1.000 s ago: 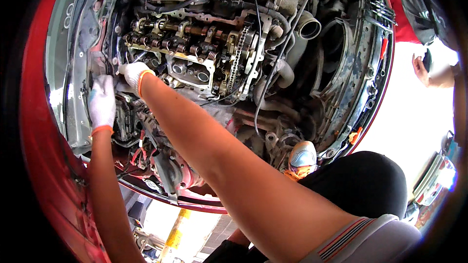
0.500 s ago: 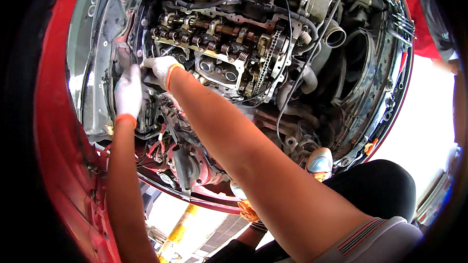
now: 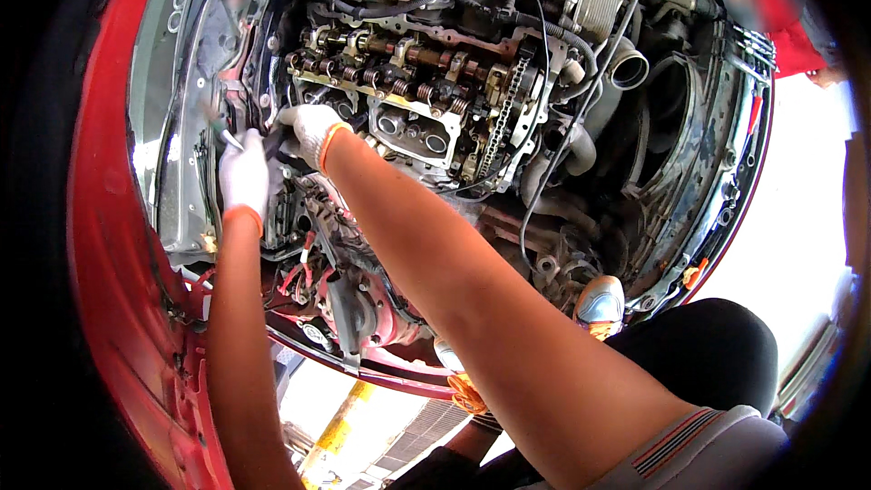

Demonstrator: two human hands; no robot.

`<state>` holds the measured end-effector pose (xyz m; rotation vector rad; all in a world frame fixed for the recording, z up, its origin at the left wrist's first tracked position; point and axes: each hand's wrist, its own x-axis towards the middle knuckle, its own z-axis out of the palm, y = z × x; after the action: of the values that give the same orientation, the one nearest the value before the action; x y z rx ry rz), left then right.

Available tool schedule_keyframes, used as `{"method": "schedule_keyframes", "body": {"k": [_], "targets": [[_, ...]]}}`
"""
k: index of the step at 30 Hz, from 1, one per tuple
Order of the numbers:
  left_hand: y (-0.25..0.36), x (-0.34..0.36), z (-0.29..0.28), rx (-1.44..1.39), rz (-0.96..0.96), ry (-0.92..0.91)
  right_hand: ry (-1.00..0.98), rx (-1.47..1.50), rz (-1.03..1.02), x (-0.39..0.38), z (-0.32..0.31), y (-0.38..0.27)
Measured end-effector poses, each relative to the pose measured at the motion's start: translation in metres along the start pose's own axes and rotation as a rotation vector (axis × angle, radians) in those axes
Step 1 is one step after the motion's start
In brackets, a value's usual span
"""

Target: The person works on a car engine with the hood open, using a screwdriver to manipulate components within the engine bay. They remove a part and place it on the car's frame, then continue adjusting internal mechanisms with their gloved hands.

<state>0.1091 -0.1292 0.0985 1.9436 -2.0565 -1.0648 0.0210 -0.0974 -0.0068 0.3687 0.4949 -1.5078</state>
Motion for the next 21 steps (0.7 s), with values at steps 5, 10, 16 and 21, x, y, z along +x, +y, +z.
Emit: {"method": "schedule_keyframes", "body": {"k": [5,10,16,21], "targets": [[0.005,-0.02,0.01,0.519,0.806,0.112,-0.081,-0.065,0.038,0.008,-0.015,-0.007],[-0.007,0.008,-0.012,-0.252,-0.188,-0.083,-0.079,0.023,0.038,-0.02,0.006,-0.003],[0.012,-0.005,0.01,0.406,0.53,0.115,-0.043,-0.055,0.027,0.008,-0.004,-0.012],[-0.001,-0.003,0.008,0.509,0.501,0.287,-0.055,0.112,0.007,0.009,-0.003,0.007]]}}
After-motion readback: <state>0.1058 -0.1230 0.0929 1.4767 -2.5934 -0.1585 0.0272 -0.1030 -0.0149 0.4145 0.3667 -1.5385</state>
